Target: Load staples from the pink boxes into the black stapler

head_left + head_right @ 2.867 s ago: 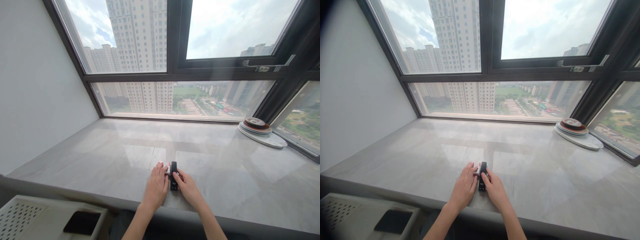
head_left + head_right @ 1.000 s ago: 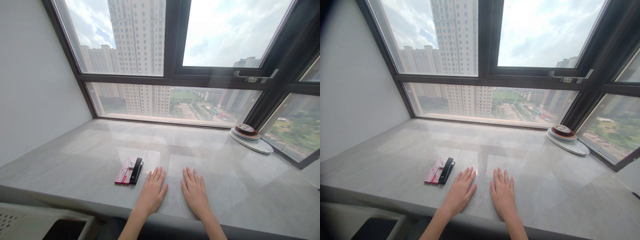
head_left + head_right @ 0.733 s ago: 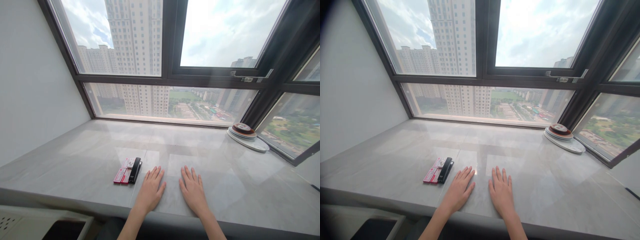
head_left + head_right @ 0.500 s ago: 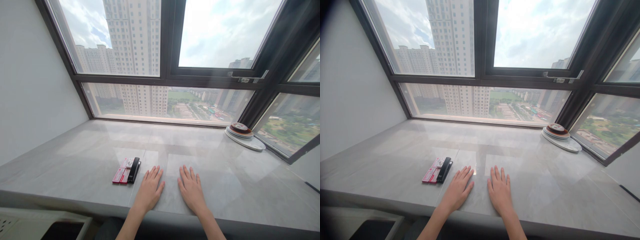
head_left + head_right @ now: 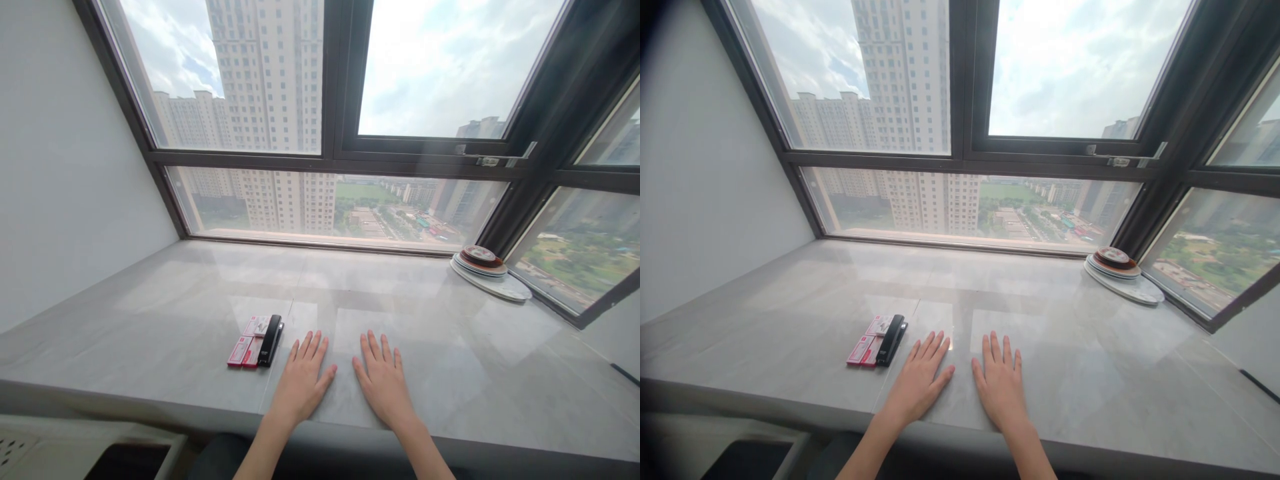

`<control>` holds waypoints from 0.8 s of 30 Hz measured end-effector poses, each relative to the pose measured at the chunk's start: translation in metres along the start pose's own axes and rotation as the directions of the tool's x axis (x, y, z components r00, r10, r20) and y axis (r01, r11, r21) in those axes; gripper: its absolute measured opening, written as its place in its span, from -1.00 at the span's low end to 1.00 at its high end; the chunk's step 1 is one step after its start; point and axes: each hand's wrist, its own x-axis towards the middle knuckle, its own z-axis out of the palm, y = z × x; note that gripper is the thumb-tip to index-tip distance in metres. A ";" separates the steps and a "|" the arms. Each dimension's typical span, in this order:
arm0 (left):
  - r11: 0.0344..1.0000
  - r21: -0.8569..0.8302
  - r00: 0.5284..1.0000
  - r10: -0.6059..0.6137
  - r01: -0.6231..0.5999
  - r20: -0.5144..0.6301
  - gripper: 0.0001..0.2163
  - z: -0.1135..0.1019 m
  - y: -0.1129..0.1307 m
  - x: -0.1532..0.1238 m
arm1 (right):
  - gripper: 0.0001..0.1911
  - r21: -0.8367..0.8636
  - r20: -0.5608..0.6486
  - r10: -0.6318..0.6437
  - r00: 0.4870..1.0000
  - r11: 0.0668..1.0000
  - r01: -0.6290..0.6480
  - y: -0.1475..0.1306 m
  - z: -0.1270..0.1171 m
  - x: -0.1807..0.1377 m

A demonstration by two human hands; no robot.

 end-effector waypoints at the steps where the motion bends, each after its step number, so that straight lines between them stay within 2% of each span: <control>1: 1.000 -0.001 1.000 -0.002 0.002 0.004 -0.44 -0.001 0.000 0.000 | -0.34 0.005 -0.002 0.001 1.000 1.000 -0.001 0.000 0.000 0.000; 13: 1.000 -0.003 1.000 -0.002 0.002 0.001 -0.39 -0.002 0.000 -0.001 | -0.34 -0.006 0.005 0.004 1.000 1.000 -0.004 -0.001 -0.001 -0.001; 19: 0.999 0.037 0.998 -0.027 0.024 0.065 -0.37 -0.003 0.003 -0.001 | -0.34 -0.034 0.009 0.007 1.000 0.999 -0.007 -0.001 0.001 0.000; 24: 0.998 0.065 0.997 -0.024 0.019 0.074 -0.36 -0.002 0.003 -0.001 | -0.34 -0.030 0.021 0.012 1.000 0.999 -0.011 -0.001 0.000 -0.002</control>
